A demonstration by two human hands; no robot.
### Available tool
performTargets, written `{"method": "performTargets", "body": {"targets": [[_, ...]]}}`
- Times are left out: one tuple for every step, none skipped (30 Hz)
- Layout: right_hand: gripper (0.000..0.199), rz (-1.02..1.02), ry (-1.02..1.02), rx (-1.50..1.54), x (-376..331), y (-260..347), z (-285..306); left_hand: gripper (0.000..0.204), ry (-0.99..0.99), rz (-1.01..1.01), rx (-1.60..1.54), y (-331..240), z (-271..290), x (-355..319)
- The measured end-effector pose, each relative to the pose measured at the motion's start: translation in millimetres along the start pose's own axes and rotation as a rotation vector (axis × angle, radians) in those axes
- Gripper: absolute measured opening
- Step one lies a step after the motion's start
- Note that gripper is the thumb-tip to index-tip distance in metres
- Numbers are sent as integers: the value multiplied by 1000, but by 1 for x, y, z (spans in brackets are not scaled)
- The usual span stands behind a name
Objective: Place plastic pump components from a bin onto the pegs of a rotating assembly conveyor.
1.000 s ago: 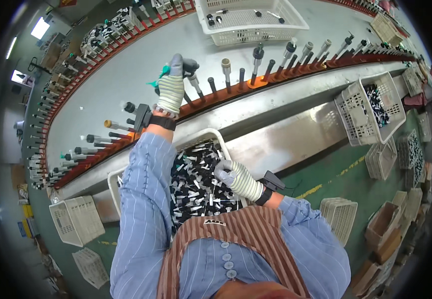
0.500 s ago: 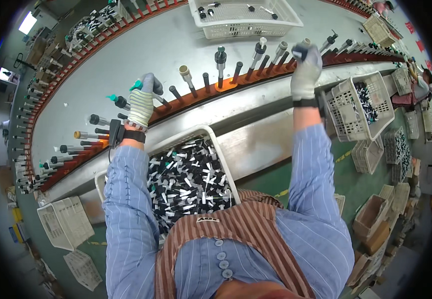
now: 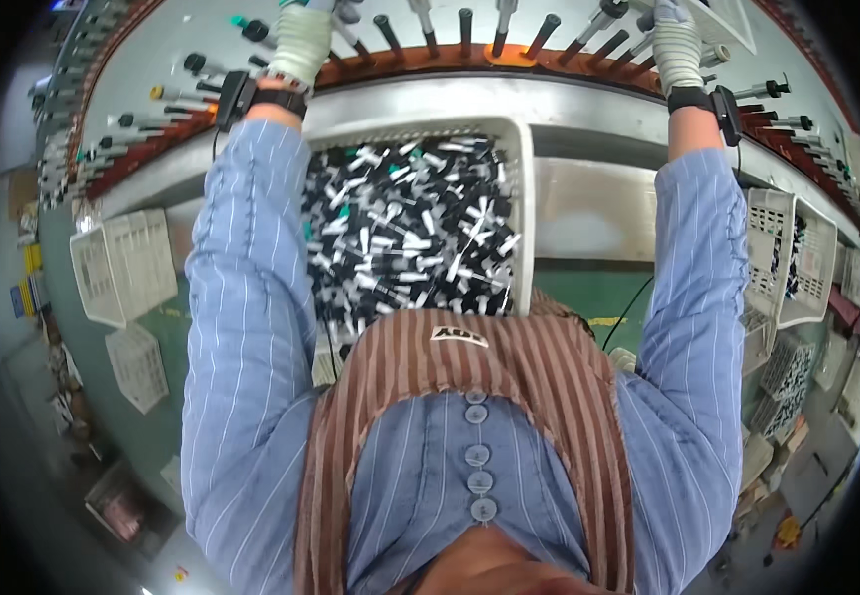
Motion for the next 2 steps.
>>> {"method": "performTargets", "body": {"targets": [[28,-5,2,-16,-2,-9,3,35,31,132,-438,-9,-17,1],[28,92,70,-46,1,-11,3,35,24,137,-440,-9,-14,-12]]}}
Point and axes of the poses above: each hand's wrist, its own x-axis towards the middle knuckle, its own z-axis out of the back of the hand, y = z × x, the point moved 5 cm from there along x, towards the middle knuckle, and after that the axes turned 6 degrees about -y, right-handed, at the moved point
